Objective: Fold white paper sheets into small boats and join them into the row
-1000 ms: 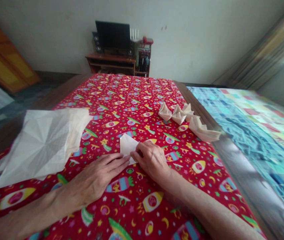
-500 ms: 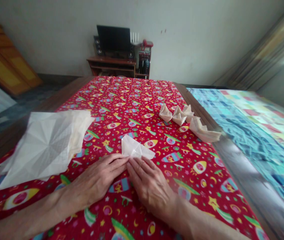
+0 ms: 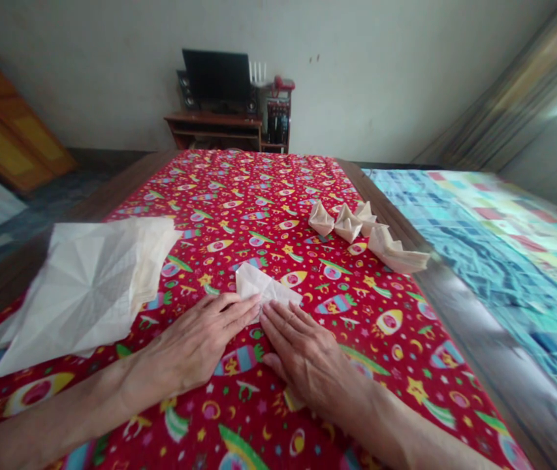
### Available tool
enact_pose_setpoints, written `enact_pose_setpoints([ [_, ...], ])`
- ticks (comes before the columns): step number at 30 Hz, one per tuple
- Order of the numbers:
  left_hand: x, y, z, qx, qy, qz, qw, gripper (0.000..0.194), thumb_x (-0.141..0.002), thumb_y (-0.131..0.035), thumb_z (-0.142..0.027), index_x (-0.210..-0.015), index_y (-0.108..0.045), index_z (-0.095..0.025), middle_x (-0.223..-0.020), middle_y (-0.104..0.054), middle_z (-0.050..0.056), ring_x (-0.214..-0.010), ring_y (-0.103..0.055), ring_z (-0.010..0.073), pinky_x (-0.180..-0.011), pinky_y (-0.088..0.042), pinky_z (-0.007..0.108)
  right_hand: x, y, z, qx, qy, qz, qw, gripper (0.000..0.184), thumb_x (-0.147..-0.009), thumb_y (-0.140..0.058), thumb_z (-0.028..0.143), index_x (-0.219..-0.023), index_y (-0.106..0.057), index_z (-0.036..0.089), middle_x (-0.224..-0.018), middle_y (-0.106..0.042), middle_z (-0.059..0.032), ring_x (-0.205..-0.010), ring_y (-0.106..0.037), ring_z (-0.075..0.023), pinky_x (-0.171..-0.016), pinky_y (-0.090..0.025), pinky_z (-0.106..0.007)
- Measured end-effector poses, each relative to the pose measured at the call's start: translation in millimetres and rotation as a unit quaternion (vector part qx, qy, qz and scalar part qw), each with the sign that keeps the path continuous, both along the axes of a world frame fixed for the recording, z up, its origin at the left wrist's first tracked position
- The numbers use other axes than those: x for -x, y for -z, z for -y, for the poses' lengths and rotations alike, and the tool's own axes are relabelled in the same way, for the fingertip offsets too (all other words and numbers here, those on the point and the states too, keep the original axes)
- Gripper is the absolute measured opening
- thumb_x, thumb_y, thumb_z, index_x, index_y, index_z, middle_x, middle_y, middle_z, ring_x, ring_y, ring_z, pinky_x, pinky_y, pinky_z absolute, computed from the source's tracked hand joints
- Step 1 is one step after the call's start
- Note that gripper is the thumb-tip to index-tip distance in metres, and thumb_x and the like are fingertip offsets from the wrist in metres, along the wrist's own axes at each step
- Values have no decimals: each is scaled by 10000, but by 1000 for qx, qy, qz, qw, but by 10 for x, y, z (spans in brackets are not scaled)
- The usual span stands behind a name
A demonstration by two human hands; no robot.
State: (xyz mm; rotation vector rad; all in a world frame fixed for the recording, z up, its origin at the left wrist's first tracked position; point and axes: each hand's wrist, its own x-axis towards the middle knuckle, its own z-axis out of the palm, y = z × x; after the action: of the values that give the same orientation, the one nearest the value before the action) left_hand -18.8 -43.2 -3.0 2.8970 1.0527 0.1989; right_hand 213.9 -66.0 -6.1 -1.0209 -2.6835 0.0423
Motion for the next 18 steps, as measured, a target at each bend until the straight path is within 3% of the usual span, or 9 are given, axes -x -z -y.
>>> enact_pose_setpoints([
  [6,-21,35,-44,-10,3,-5,1000,631,-785,-402,-51,-1402,-341,-166,-1508,-313,-1,-1299,-324,240,-1061,-331,405,-123,-6,-12,-50,24,18,998,414,-948,-425,225,-1344,-475,115,-1359,-492,-132,-1286,-431,-250,-1058,-406,-460],
  [11,-67,1,-95,-5,-9,-14,1000,648,-774,-422,-48,-1407,-325,-146,-1499,-332,18,-1261,-357,259,-1033,-366,412,-60,-20,-6,-90,51,23,994,354,-956,-424,251,-1245,-572,109,-1287,-569,-132,-1221,-508,-270,-1061,-391,-496],
  [18,80,-54,-28,3,24,0,1000,662,-777,-374,34,-1399,-350,-191,-1467,-382,-1,-1270,-358,211,-1021,-389,344,-22,-13,-4,-95,57,22,994,324,-955,-430,245,-1193,-607,115,-1226,-619,-123,-1163,-562,-256,-1009,-455,-449],
])
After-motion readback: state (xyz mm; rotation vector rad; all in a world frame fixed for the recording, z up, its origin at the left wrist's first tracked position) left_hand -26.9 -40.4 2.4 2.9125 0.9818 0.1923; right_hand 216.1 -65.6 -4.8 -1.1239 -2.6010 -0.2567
